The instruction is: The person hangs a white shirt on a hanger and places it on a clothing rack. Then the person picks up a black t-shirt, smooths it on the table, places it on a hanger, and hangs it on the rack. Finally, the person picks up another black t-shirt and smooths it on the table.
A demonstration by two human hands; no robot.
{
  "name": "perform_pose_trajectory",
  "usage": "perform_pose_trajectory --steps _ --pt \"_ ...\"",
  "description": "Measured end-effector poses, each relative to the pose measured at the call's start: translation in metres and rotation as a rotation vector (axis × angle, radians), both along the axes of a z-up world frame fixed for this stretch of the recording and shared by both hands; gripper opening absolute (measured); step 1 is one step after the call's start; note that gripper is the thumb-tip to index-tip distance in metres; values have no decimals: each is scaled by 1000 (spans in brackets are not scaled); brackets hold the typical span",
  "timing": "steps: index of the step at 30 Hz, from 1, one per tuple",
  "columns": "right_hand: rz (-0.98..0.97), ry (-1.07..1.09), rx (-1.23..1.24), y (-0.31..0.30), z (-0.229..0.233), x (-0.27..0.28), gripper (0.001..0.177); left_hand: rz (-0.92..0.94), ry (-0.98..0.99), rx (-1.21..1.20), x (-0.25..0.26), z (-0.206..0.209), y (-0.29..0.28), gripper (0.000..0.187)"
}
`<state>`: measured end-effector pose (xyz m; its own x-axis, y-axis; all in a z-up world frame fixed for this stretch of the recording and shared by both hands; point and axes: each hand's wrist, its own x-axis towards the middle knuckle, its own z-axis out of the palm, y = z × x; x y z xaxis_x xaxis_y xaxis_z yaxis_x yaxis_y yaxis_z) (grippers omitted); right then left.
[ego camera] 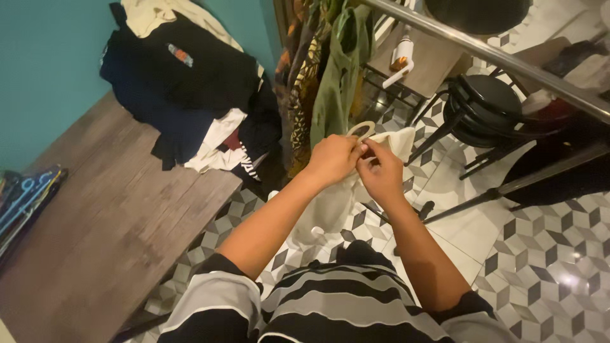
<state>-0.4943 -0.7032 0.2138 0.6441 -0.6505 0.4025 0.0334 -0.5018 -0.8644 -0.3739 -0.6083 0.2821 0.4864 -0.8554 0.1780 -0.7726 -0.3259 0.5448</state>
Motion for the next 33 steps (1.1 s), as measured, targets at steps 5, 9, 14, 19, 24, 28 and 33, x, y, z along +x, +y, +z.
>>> perform_pose_trajectory --steps 5,9,14,19,24,28,33 --pt "71 -220 234 -42 -30 33 37 -48 60 -18 24 1 -32 35" --pt "152 -269 495 -88 -46 58 28 -156 247 -274 41 1 -43 40" --pt "362 -406 865 -146 -47 92 24 5 -1 -195 42 -8 -33 58" --pt "420 -379 971 -193 -43 117 25 253 162 -10 40 -34 -35 35" --pt "450 -379 1030 -214 -48 141 29 289 71 -139 49 -65 -56 21" --pt "408 -390 1082 -232 -48 161 30 311 -35 -140 58 -79 -80 15" --pt "416 -496 1116 -253 -40 182 39 377 -114 -141 67 -71 -109 12"
